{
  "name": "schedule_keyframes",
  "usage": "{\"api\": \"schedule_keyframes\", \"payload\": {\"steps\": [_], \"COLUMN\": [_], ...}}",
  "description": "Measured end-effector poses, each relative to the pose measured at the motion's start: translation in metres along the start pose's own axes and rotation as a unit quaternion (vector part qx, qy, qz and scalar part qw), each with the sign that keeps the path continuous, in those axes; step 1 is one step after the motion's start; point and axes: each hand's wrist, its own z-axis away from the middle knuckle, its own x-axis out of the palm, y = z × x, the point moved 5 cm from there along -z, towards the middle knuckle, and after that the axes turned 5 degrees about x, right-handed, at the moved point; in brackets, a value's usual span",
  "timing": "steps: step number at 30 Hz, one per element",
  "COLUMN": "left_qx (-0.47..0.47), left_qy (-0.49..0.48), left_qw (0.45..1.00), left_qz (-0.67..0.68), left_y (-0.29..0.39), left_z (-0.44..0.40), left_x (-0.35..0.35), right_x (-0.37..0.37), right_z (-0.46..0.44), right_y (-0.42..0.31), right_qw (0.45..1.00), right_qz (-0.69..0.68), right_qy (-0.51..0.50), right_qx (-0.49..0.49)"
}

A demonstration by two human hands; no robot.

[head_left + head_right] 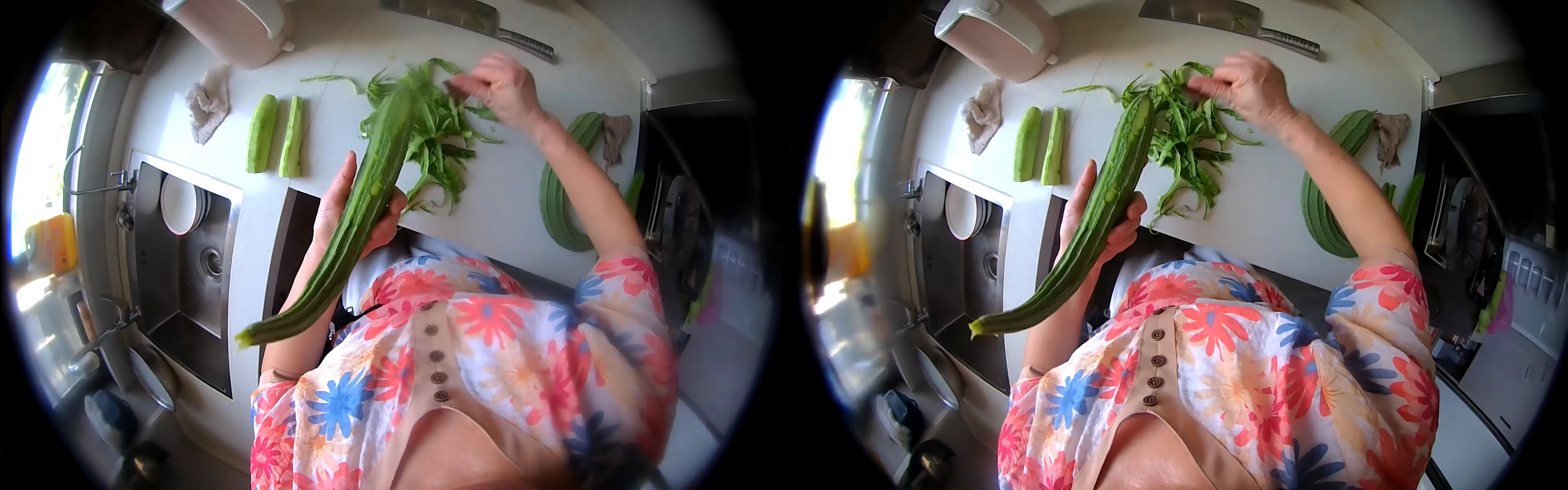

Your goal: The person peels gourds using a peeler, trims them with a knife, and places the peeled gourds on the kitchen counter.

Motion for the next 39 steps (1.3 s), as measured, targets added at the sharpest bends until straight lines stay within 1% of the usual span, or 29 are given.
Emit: {"api": "schedule_keyframes", "payload": {"steps": [1,3,4,6,7,11,14,17,19,20,22,24,25,26,27,28,30,31,32,34,35,38,39], "left_qx": [0.006,0.024,0.03,0.044,0.059,0.061,0.043,0.022,0.031,0.036,0.022,0.016,0.014,0.011,0.012,0.023,0.041,0.046,0.044,0.041,0.044,0.02,0.021], "left_qy": [0.014,0.054,0.078,0.125,0.15,0.213,0.136,0.138,0.099,0.077,0.07,0.059,0.053,0.046,0.047,0.059,0.078,0.082,0.079,0.076,0.125,0.151,0.139], "left_qw": [1.0,0.998,0.996,0.987,0.983,0.969,0.988,0.988,0.991,0.993,0.994,0.996,0.997,0.998,0.999,0.998,0.995,0.994,0.994,0.995,0.989,0.981,0.985], "left_qz": [-0.006,-0.013,-0.04,-0.09,-0.087,-0.111,-0.064,-0.07,-0.08,-0.085,-0.081,-0.066,-0.053,-0.039,-0.02,-0.032,-0.055,-0.057,-0.054,-0.047,-0.058,-0.118,-0.105], "left_y": [0.0,-0.001,0.0,0.001,0.001,0.004,0.003,0.004,0.005,0.005,0.004,0.005,0.006,0.005,0.006,0.007,0.006,0.005,0.003,0.002,0.001,0.001,0.0], "left_z": [-0.003,-0.006,-0.007,-0.01,-0.011,-0.015,-0.017,-0.009,-0.004,-0.003,0.003,0.006,0.007,0.008,0.006,0.004,-0.002,-0.006,-0.009,-0.013,-0.012,-0.005,-0.003], "left_x": [0.0,0.0,-0.002,-0.007,0.002,-0.01,0.002,0.008,0.008,0.009,0.013,0.014,0.013,0.011,0.01,0.008,0.007,0.006,0.003,-0.003,-0.008,0.0,0.004], "right_x": [0.0,0.002,0.002,0.005,0.005,0.008,0.015,0.016,0.019,0.02,0.02,0.019,0.019,0.018,0.018,0.015,0.013,0.013,0.013,0.015,0.018,0.025,0.027], "right_z": [0.003,0.01,0.013,0.017,0.017,0.018,0.016,0.007,-0.001,-0.004,-0.009,-0.012,-0.013,-0.012,-0.012,-0.01,-0.005,-0.002,0.001,0.004,0.004,-0.007,-0.012], "right_y": [-0.013,-0.04,-0.053,-0.077,-0.091,-0.116,-0.112,-0.096,-0.075,-0.065,-0.044,-0.014,0.001,0.009,0.002,-0.011,-0.058,-0.078,-0.094,-0.112,-0.109,-0.08,-0.064], "right_qw": [0.996,0.994,0.992,0.99,0.988,0.977,0.979,0.985,0.989,0.991,0.994,0.998,0.999,0.997,0.998,0.998,0.99,0.982,0.978,0.97,0.971,0.982,0.986], "right_qz": [-0.077,-0.105,-0.12,-0.108,-0.121,-0.176,-0.162,-0.122,-0.089,-0.086,-0.077,-0.051,-0.011,0.015,-0.016,-0.047,-0.116,-0.127,-0.141,-0.17,-0.167,-0.11,-0.093], "right_qy": [0.03,0.014,0.007,-0.04,-0.041,-0.057,-0.051,-0.033,-0.014,-0.015,-0.017,0.012,0.025,0.05,0.029,0.009,-0.023,-0.076,-0.103,-0.12,-0.109,-0.09,-0.049], "right_qx": [-0.015,-0.034,-0.043,-0.076,-0.089,-0.111,-0.11,-0.119,-0.119,-0.103,-0.074,-0.038,-0.023,-0.047,-0.047,-0.046,-0.082,-0.113,-0.114,-0.124,-0.134,-0.127,-0.128]}}
